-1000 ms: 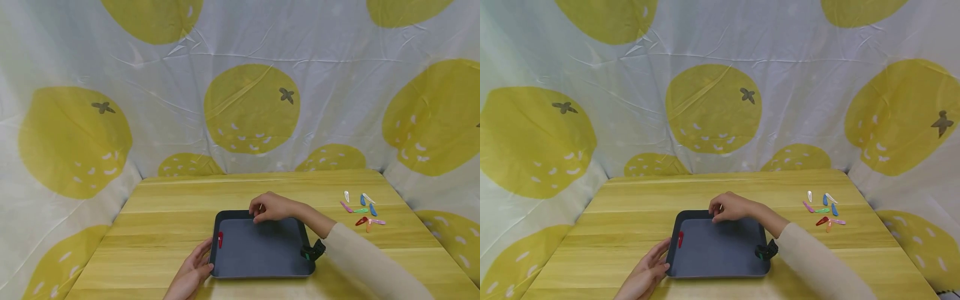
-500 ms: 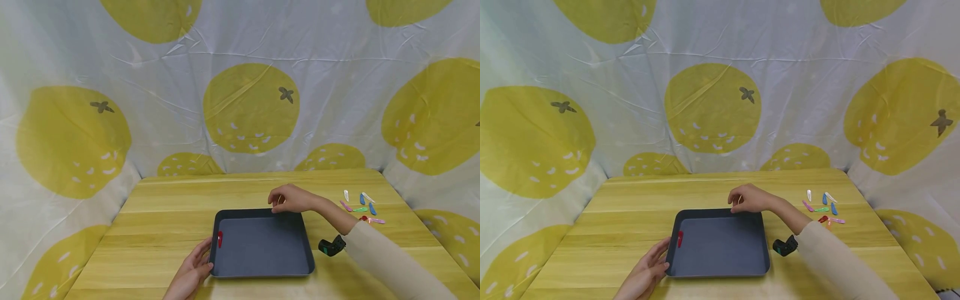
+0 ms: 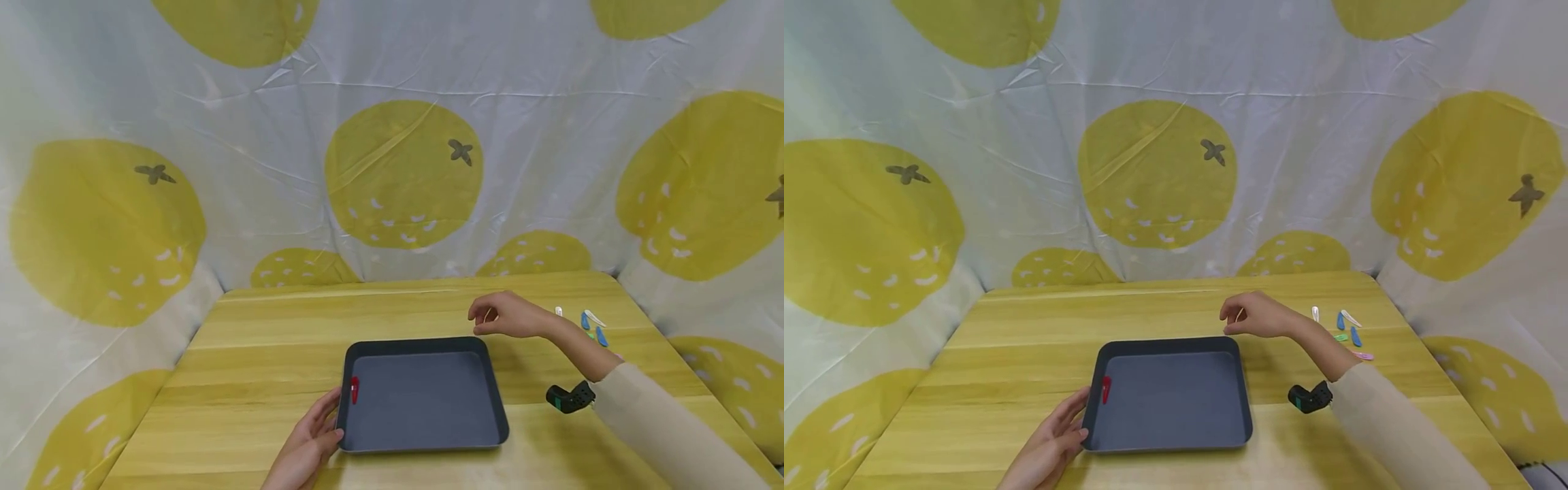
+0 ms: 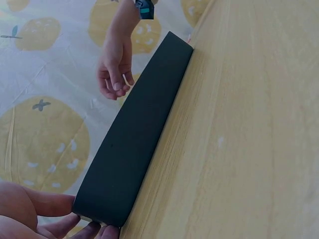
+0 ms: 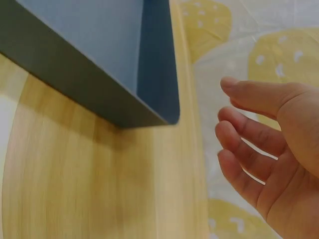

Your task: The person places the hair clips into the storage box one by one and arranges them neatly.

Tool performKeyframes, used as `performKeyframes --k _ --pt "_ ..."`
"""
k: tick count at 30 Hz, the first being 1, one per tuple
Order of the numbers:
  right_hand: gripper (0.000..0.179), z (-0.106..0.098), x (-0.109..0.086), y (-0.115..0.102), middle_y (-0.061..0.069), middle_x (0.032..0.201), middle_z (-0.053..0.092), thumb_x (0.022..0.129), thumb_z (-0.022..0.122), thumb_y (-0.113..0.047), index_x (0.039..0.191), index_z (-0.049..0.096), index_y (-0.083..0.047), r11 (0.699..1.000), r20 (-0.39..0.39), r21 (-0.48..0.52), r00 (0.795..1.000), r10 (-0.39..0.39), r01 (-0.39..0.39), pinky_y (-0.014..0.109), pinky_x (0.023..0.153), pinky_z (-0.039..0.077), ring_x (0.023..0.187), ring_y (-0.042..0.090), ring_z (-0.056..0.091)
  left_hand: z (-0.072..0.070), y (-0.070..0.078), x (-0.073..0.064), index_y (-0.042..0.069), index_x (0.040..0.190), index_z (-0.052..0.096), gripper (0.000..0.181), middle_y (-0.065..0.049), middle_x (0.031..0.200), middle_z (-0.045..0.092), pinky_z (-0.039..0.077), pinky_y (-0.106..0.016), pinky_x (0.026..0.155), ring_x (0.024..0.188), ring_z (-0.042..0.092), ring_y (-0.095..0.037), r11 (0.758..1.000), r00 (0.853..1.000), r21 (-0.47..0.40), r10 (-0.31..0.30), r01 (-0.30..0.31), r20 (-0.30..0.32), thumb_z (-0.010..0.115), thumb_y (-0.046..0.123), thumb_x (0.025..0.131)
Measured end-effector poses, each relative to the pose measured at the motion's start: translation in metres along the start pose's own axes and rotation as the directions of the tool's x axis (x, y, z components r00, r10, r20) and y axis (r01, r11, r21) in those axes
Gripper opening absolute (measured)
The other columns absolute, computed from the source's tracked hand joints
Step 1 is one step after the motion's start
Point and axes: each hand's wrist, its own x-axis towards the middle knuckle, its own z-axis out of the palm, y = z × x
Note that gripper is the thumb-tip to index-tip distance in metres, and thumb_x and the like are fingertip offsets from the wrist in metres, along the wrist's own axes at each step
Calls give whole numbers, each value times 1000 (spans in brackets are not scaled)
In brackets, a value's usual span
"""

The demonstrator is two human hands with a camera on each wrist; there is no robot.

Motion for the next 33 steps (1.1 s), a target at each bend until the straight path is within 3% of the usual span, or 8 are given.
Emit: performKeyframes --k 12,22,33 --pt "25 -23 -42 24 -4 97 69 98 74 -19 114 69 -1 990 -73 -20 987 140 -142 36 78 57 91 18 68 2 0 3 -6 162 13 75 -32 165 11 34 -56 115 150 10 -53 1000 1000 -8 -12 12 5 45 -18 95" --pt "27 -43 -89 56 0 96 69 98 73 -18 116 68 2 964 -127 13 956 264 -264 34 76 57 88 30 69 2 1 4 -6 161 16 73 -33 165 13 30 -61 116 149 11 -56 1000 1000 16 -15 15 -21 46 -18 95" --pt "29 -53 -137 91 4 98 69 98 72 -13 118 66 7 925 -150 100 913 379 -368 33 74 55 90 26 67 2 1 4 -4 162 18 73 -32 165 14 29 -62 115 149 11 -57 999 998 31 -25 27 -50 46 -18 95"
